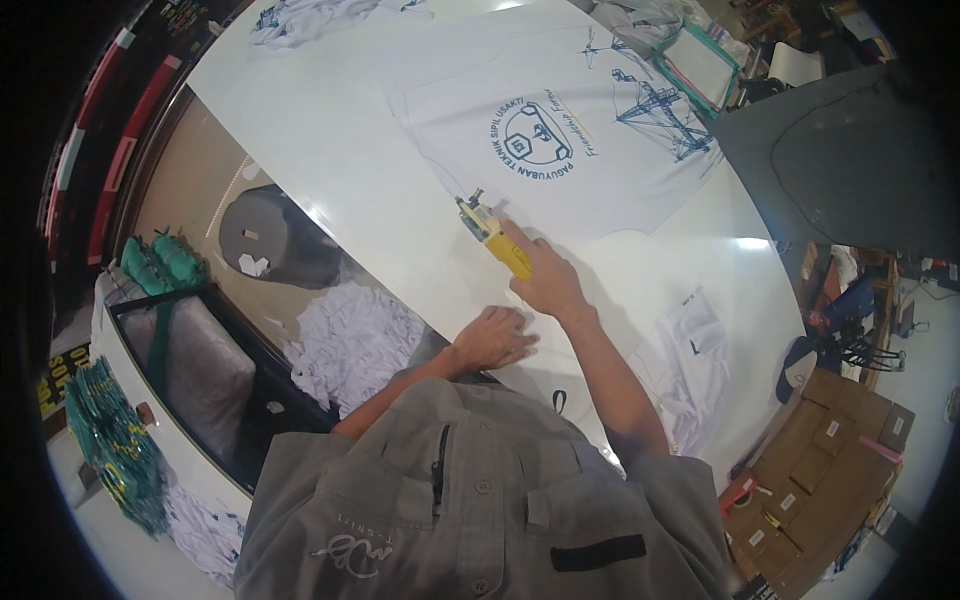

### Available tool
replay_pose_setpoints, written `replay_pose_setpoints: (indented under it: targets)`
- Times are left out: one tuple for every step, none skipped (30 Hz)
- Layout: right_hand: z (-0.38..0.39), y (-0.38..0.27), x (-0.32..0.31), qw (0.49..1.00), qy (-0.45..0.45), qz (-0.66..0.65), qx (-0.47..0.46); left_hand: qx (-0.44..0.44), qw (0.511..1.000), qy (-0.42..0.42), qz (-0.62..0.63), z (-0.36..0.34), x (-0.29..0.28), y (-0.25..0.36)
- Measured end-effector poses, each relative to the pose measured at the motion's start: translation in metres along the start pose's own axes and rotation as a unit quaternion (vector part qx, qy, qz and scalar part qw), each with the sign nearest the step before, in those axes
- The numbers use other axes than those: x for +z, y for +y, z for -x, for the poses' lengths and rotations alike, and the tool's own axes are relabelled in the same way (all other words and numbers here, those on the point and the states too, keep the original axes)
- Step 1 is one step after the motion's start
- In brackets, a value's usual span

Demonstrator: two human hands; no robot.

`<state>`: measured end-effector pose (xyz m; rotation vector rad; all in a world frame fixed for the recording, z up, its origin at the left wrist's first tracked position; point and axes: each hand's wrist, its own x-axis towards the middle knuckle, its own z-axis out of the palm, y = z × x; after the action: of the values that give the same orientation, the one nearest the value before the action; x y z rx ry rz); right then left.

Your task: The person uses a yellow electric fabric cutter to cut white t-shirts on a large white table. They align the shirts, cut along the printed outlines, and remove the cut pieces. The person repeats this process for multiple shirts.

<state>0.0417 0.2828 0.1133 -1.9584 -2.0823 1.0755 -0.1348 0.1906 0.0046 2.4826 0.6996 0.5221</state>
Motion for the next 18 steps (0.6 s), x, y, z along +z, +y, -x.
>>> replay_pose_setpoints:
  targets:
    - [0.002,-0.001,0.004,1.0,0.008,-0.009,0.009,0.032,0.999,-0.015,0.017,0.003,-0.003,-0.003]
    - [0.007,-0.003,0.009,1.0,0.017,-0.018,0.016,0.064,0.997,-0.029,0.033,0.007,-0.008,-0.008]
    - [0.013,-0.006,0.015,0.999,0.027,-0.028,0.021,0.064,0.995,0.013,0.07,0.013,-0.014,-0.012]
    - [0.022,-0.008,0.022,0.998,0.036,-0.043,0.035,0.035,0.995,0.036,0.083,0.02,-0.023,-0.019]
    - [0.033,-0.011,0.029,0.996,0.048,-0.06,0.048,0.006,0.994,0.058,0.094,0.027,-0.032,-0.027]
    - [0.044,-0.015,0.036,0.993,0.06,-0.077,0.061,-0.022,0.991,0.078,0.106,0.033,-0.042,-0.036]
    - [0.055,-0.018,0.043,0.99,0.062,-0.094,0.08,-0.066,0.99,0.095,0.083,0.04,-0.052,-0.046]
    - [0.065,-0.023,0.05,0.988,0.067,-0.104,0.095,-0.109,0.986,0.112,0.059,0.044,-0.062,-0.057]
    - [0.073,-0.029,0.058,0.984,0.075,-0.116,0.109,-0.151,0.979,0.129,0.034,0.047,-0.072,-0.071]
    - [0.077,-0.035,0.065,0.979,0.083,-0.133,0.131,-0.169,0.975,0.141,0.015,0.048,-0.081,-0.086]
    - [0.081,-0.041,0.071,0.976,0.091,-0.139,0.142,-0.187,0.971,0.152,-0.004,0.048,-0.089,-0.102]
    - [0.081,-0.047,0.077,0.974,0.101,-0.136,0.151,-0.205,0.965,0.163,-0.023,0.048,-0.096,-0.115]
    - [0.08,-0.052,0.083,0.971,0.115,-0.139,0.158,-0.211,0.963,0.165,-0.031,0.047,-0.1,-0.125]
    - [0.078,-0.057,0.086,0.967,0.129,-0.144,0.168,-0.218,0.961,0.168,-0.039,0.045,-0.103,-0.133]
    - [0.076,-0.062,0.088,0.966,0.129,-0.142,0.175,-0.231,0.956,0.177,-0.041,0.044,-0.104,-0.138]
    - [0.073,-0.066,0.09,0.964,0.13,-0.143,0.184,-0.225,0.958,0.17,-0.054,0.043,-0.105,-0.141]
    - [0.069,-0.07,0.09,0.961,0.137,-0.149,0.187,-0.226,0.957,0.169,-0.06,0.042,-0.104,-0.142]
    - [0.065,-0.073,0.09,0.961,0.138,-0.142,0.191,-0.222,0.957,0.174,-0.061,0.042,-0.104,-0.142]
